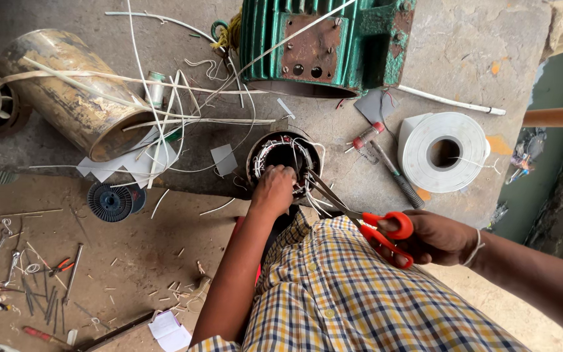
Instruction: The person works on a disassembled electric motor stator, using a hammer to tap and adjust internal windings and using scissors to cut excess wire. The person repeatedly taps the stator interior and trims wires throughout the clip.
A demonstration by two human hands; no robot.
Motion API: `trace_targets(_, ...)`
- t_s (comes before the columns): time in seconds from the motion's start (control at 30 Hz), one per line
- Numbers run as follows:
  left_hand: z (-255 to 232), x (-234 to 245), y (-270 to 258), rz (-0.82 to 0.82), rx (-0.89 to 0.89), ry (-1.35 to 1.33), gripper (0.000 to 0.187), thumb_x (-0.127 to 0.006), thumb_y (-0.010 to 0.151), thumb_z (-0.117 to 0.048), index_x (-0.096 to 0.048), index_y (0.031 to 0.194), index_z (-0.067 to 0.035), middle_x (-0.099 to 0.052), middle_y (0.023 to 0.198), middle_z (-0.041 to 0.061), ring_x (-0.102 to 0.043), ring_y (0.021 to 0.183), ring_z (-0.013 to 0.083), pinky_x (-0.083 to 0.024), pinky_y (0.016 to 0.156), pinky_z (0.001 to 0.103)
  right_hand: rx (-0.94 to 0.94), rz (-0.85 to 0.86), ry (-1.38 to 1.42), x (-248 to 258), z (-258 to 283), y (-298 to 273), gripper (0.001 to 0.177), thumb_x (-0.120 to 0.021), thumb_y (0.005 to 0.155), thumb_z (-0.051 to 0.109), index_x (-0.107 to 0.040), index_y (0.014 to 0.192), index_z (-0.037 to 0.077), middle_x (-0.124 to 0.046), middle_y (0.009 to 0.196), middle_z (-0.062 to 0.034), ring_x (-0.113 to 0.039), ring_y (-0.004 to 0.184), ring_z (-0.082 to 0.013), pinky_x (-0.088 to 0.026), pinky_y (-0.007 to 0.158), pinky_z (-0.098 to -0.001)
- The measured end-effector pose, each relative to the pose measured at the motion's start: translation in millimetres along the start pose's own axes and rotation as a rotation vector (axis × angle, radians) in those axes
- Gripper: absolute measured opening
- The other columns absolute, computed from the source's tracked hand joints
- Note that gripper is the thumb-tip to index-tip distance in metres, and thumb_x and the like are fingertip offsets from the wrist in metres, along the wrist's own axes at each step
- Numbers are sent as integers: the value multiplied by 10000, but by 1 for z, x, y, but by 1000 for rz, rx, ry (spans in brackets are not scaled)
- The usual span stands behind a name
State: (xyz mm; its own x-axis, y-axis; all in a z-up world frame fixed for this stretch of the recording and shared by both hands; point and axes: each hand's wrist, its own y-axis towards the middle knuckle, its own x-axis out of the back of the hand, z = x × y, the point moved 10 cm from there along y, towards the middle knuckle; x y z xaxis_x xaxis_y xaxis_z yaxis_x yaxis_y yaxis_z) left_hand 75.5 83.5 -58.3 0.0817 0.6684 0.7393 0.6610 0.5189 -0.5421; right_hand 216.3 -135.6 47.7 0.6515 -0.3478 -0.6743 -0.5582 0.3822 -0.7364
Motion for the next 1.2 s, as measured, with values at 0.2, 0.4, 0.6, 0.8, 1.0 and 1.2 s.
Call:
trace_targets(0.2,4,-3,-2,11,-5,-73,149,-609,921,-57,-721,1018,-40,-691,1086,178,-625,1073,345,-507,962,440,-64,-5,18,-5,10,12,534,-625,948,446,-681,849,-76,-676,632,-138,-479,341,-85,-309,282,-187)
trace_targets(0.4,-11,7,-12,-88,-103,107,180,-522,958,-82,-662,1041,-6,-651,1102,182,-601,1090,327,-501,987,424,-93,-76,112,-4,19,18,543,-651,918,465,-684,850,-73,-676,611,-146,-422,300,-76,-287,268,-169)
trace_targets(0.6,-14,11,-21,-177,-128,115,183,-502,942,-73,-620,1072,-23,-612,1084,161,-573,1066,315,-487,991,427,-139,-42,244,-10,31,23,563,-666,925,466,-669,903,-96,-660,595,-147,-423,309,-75,-301,269,-160)
trace_targets(0.8,-17,23,-26,-240,-153,-6,136,-521,952,-106,-615,1034,-50,-594,1033,135,-562,1031,316,-481,962,447,-184,-31,299,-9,39,25,555,-668,904,471,-672,967,-80,-658,578,-149,-437,303,-75,-294,256,-149)
trace_targets(1.0,-15,24,-27,-250,-147,-27,153,-503,1005,-129,-617,1057,-42,-593,1049,131,-566,1025,311,-487,944,443,-229,-69,330,-5,44,24,548,-664,924,477,-655,960,-70,-656,593,-157,-443,314,-87,-306,269,-164)
trace_targets(1.2,-19,31,-29,-284,-173,-25,157,-508,997,-129,-615,1068,-39,-587,1046,130,-567,1016,311,-488,945,443,-279,45,431,-20,53,27,584,-666,902,493,-655,977,-86,-673,638,-164,-491,340,-87,-328,275,-153)
